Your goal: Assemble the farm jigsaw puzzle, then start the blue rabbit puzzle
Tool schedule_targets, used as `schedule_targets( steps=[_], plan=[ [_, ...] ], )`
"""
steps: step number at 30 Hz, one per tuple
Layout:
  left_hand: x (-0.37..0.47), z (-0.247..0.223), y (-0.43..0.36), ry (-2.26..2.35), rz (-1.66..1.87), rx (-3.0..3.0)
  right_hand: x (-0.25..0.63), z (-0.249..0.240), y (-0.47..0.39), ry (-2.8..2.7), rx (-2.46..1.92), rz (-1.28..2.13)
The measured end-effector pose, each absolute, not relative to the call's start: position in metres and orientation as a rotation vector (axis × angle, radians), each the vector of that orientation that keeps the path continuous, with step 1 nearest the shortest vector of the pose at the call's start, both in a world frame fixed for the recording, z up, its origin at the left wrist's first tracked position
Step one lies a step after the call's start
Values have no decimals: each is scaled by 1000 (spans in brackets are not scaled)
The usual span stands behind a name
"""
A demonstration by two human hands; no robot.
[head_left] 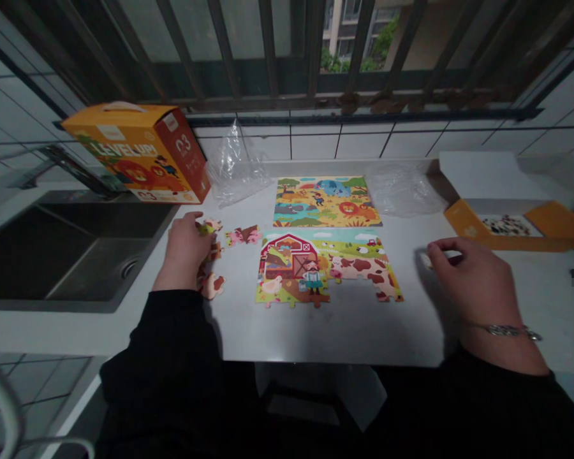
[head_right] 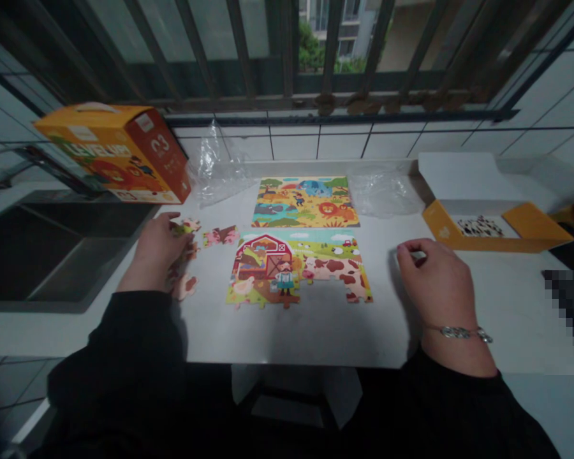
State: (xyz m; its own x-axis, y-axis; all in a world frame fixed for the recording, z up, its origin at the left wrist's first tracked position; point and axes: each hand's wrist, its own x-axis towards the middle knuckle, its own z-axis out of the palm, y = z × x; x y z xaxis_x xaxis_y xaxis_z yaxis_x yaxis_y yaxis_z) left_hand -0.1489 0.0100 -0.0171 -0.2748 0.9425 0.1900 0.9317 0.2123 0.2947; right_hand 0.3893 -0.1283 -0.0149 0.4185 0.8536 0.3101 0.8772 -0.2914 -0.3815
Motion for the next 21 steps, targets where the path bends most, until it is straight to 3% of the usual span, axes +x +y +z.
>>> schedule_targets(
  steps=[11,16,21],
  plan=[
    [-100,14,-39,1890,1081,1732,345,-10,-126,-1547,-1777,229],
    [-15,7,-87,1189,884,1640,291,-4,-127,-1854,-1357,831],
    [30,0,-101,925,885,1671,280,-3,-125,-1957,-1285,887]
  ],
)
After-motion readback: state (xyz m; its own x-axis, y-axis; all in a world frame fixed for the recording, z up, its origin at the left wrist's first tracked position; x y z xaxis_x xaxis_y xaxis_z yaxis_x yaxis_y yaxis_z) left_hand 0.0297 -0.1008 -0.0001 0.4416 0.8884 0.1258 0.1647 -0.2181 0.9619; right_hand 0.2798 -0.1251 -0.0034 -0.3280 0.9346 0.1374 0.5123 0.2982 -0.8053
